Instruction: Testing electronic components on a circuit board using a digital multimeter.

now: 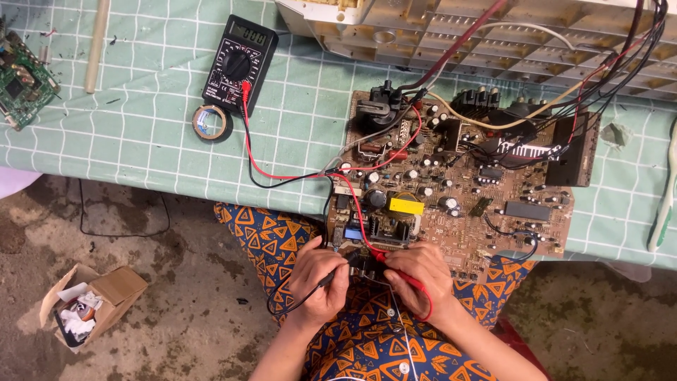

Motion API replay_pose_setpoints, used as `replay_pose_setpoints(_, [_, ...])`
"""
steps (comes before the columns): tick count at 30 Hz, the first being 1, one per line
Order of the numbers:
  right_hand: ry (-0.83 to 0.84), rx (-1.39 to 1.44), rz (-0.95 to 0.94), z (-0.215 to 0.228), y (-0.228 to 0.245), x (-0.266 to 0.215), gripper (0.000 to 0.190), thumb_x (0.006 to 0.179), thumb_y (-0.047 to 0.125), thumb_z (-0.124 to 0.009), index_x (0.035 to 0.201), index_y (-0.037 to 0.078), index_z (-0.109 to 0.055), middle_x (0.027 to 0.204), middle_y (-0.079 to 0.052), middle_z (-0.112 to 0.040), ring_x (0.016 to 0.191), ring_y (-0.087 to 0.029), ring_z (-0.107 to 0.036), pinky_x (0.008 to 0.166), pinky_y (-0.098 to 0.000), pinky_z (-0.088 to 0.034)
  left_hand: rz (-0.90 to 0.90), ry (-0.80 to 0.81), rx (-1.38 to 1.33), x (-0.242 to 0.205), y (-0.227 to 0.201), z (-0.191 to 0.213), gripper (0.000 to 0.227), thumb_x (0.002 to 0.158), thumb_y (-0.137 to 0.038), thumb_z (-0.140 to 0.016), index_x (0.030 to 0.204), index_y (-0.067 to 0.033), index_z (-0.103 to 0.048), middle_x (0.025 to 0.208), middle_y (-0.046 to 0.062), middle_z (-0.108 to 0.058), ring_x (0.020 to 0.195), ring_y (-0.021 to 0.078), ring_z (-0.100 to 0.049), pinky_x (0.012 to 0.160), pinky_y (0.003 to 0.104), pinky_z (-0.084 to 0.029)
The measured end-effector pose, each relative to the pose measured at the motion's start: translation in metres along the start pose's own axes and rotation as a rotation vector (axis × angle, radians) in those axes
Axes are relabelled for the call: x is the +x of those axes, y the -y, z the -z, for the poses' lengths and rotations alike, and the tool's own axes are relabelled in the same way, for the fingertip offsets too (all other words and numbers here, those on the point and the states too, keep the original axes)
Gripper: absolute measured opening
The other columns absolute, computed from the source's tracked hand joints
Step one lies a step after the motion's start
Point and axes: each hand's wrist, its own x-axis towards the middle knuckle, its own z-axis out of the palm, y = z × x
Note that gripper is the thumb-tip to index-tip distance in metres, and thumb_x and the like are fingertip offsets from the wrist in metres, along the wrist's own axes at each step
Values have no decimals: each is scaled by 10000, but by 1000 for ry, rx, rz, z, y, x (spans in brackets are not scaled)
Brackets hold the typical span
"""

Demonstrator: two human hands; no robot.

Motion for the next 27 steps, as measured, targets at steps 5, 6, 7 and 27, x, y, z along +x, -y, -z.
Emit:
replay_pose_setpoints(5, [-50,84,-22,-3,-1,-1,164,918,145,-746,994,26,-662,929,-125,-767,827,-222,-774,804,-342,-623,10,-66,53,-3,4,10,178,1026,-175,-541,918,-60,-625,791,89,-691,711,218,-708,968,500,-572])
replay_pose_setpoints(6, [-69,103,-36,-3,0,1,172,900,129,-762,989,15,-667,941,-137,-769,846,-238,-785,802,-338,-632,12,-63,71,-5,7,12,172,1022,-172,-543,918,-60,-621,793,87,-691,713,220,-709,978,506,-565])
replay_pose_setpoints(7, [-70,103,-35,-4,0,0,172,900,129,-762,989,15,-667,941,-137,-769,846,-238,-785,802,-338,-632,11,-63,71,-4,7,12,172,1022,-172,-543,918,-60,-621,793,87,-691,713,220,-709,978,506,-565])
replay_pose_setpoints(27, [-227,95,-76,23,-18,0,137,960,184,-651,938,52,-678,773,-72,-725,656,-174,-701,720,-290,-653,87,-32,-150,6,1,-2,196,1060,-250,-544,1063,-89,-657,1010,116,-695,952,282,-720,1027,550,-613])
